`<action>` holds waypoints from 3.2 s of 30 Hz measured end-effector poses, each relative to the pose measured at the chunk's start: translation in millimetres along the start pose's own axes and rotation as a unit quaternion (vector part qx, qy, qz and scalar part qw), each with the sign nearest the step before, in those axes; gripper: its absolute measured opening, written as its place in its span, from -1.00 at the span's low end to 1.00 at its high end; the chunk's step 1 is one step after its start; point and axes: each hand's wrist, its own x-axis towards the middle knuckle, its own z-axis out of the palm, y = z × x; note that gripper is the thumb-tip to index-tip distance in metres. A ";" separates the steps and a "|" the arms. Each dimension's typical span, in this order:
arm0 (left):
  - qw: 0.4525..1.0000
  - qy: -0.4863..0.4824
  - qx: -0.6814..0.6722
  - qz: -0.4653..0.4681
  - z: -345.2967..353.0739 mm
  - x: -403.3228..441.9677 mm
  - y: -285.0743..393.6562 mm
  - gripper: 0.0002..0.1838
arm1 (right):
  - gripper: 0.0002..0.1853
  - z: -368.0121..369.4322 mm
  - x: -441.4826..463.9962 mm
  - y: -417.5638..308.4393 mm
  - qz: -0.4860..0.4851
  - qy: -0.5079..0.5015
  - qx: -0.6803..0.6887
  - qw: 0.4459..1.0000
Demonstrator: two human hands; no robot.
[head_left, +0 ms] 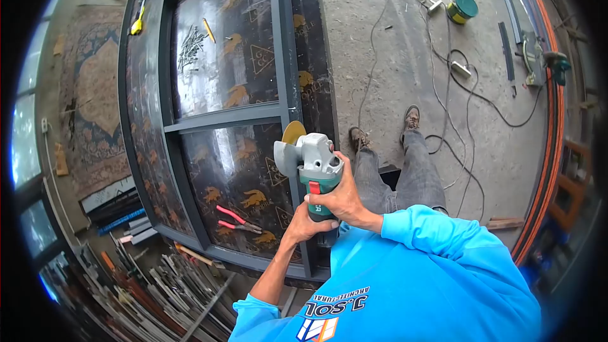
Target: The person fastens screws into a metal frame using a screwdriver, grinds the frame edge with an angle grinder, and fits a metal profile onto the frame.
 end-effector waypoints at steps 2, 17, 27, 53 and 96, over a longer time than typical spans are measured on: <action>0.997 -0.003 0.076 0.001 -20.0 5.3 -10.4 -0.17 | 0.12 7.9 9.9 6.4 -0.006 0.006 0.000 1.000; 0.976 0.002 0.219 -0.004 -48.1 39.7 -23.5 -0.12 | 0.11 7.6 49.4 16.7 0.022 0.037 -0.028 0.999; 0.979 0.033 0.198 -0.025 -42.8 42.0 -14.5 -0.16 | 0.08 1.4 58.5 16.3 0.030 0.029 -0.041 0.998; 0.978 0.052 0.200 -0.028 -38.9 43.0 -3.8 -0.14 | 0.12 -1.4 65.0 10.2 0.059 0.016 0.005 0.998; 0.982 0.073 0.176 0.003 -34.7 40.8 23.3 -0.22 | 0.05 6.0 65.5 -4.7 0.097 0.030 0.058 0.993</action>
